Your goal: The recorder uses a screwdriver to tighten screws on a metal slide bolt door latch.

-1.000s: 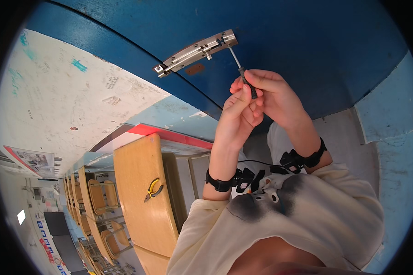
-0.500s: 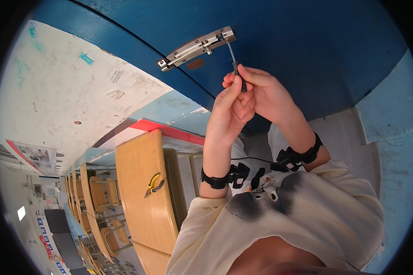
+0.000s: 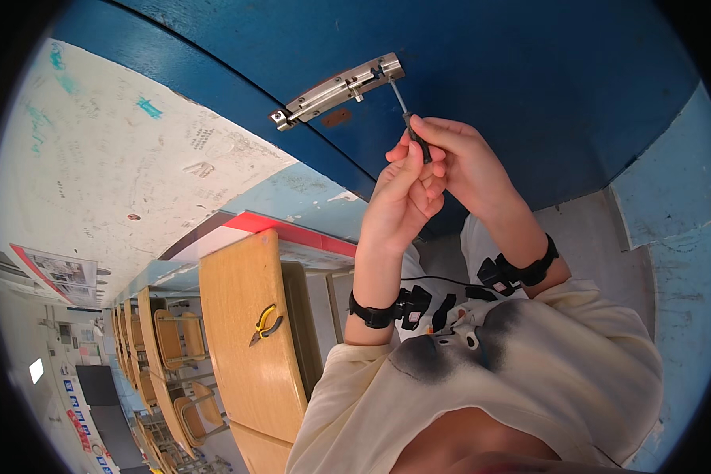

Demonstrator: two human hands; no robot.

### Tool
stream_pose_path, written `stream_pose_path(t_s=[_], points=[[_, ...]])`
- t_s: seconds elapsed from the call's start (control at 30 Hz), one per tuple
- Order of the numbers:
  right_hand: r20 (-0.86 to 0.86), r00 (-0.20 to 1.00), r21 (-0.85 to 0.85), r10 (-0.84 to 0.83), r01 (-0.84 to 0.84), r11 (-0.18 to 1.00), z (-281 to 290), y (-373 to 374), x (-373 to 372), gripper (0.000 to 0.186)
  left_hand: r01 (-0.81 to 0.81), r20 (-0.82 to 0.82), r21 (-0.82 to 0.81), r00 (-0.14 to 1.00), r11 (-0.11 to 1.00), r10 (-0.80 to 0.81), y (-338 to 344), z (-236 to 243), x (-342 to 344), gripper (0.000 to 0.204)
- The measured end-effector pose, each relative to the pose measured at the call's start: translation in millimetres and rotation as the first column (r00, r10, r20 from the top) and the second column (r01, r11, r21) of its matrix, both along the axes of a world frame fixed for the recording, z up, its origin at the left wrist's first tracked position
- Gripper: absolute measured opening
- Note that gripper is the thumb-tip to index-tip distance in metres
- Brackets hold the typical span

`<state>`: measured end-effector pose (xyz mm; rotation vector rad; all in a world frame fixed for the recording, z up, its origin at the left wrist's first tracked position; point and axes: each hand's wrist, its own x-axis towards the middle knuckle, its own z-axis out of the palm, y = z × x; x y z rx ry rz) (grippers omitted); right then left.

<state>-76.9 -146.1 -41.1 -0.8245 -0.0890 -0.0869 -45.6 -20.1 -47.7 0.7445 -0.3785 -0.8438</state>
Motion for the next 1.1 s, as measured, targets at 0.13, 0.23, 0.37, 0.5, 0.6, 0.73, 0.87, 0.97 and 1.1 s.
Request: stream_pose_path(t_s=[0.13,0.23,0.37,0.5,0.6,0.73,0.87,0.97,1.1], points=[[0.0,0.999,0.047,0.054,-0.054,0.997,0.6,-5.3,0.9,0.029,-0.022,-0.011,-0.009,1.0,1.0,0.022,-5.4,3.3,-4.0,0.034],[0.031,0.995,0.081,0.097,-0.099,0.992,-3.8,-4.9,5.3,0.029,-0.085,-0.011,0.02,0.996,0.996,0.085,-7.7,3.9,-8.6,0.033],[0.091,0.981,0.2,0.172,-0.188,0.962,-11.4,-0.7,12.0,0.032,-0.164,0.032,0.073,0.986,0.984,0.162,-8.6,3.4,-9.6,0.032],[0.303,0.915,0.281,0.266,-0.353,0.893,-28.0,-0.6,24.7,0.033,-0.218,0.092,0.123,0.974,0.968,0.207,-11.4,10.6,-12.1,0.031],[0.363,0.894,0.317,0.263,-0.384,0.867,-31.3,2.5,31.2,0.034,-0.233,0.148,0.141,0.966,0.962,0.212,-10.6,14.8,-10.5,0.029],[0.225,0.947,0.271,0.231,-0.288,0.918,-16.1,0.0,17.9,0.034,-0.198,0.108,0.122,0.977,0.973,0.185,-10.2,15.4,-7.8,0.026],[0.11,0.977,0.086,0.185,-0.195,0.977,-10.6,-5.1,9.4,0.035,-0.154,0.104,0.119,0.984,0.981,0.142,-7.8,6.6,-3.8,0.029],[0.062,0.99,-0.019,0.128,-0.127,0.992,-12.8,-11.0,10.6,0.032,-0.117,0.202,0.199,0.976,0.973,0.076,-5.2,6.9,-1.7,0.035],[-0.023,0.994,-0.051,0.111,-0.112,0.992,-9.9,-13.0,7.7,0.028,-0.135,0.134,0.244,0.985,0.96,0.105,-5.5,12.6,-4.1,0.038]])
